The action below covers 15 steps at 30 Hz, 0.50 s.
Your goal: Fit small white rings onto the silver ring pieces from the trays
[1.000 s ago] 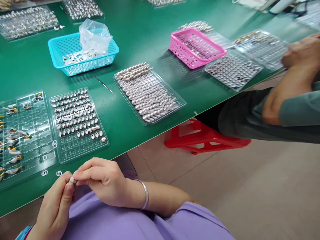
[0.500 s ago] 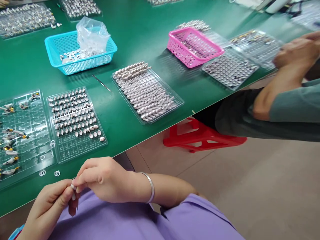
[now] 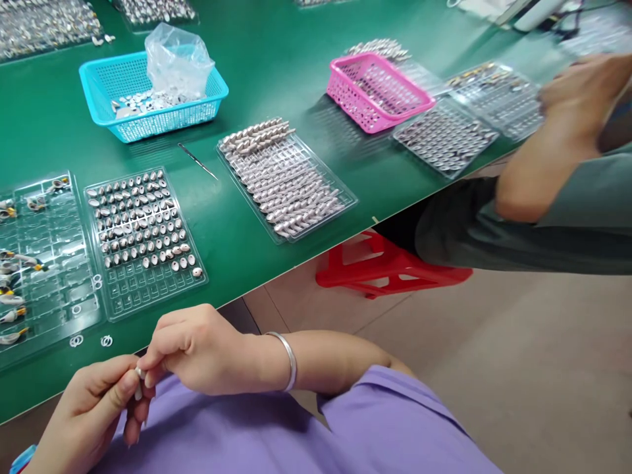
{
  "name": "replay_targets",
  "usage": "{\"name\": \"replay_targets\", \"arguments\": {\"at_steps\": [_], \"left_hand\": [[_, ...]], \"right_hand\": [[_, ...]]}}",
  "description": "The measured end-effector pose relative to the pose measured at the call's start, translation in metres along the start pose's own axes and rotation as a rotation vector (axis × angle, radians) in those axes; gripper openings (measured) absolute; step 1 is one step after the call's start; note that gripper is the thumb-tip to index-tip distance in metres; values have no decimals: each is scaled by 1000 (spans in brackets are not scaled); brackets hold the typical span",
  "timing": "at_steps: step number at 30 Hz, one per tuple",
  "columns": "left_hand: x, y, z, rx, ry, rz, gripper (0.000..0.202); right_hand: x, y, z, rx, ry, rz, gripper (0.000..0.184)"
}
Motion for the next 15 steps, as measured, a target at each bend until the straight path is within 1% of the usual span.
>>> {"name": "replay_targets", "arguments": {"at_steps": [2, 5, 8, 11, 15], "left_hand": [[2, 0, -1, 14, 13, 7, 42], [5, 0, -3, 42, 57, 48, 43], [4, -5, -5, 18, 169, 66, 42], [2, -12, -6, -12, 338, 54, 41], [2, -15, -8, -9, 523, 91, 37]], "right_hand": [[-1, 2, 1, -17, -21, 6, 21], [-4, 3, 1, -8, -47, 12, 20], [-12, 0, 3, -32, -119, -43, 18], [-24, -5, 4, -77, -288, -178, 9], [-40, -6, 1, -77, -518, -459, 30]]}}
Point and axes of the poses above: each hand's wrist, its own y-axis away from the middle knuckle, its own z-axis out of the back of the hand, x = y × z, the point moved 5 cm from there along -y, towards the middle knuckle, and after that the axes turned 2 degrees about -x, right-handed, at the moved point
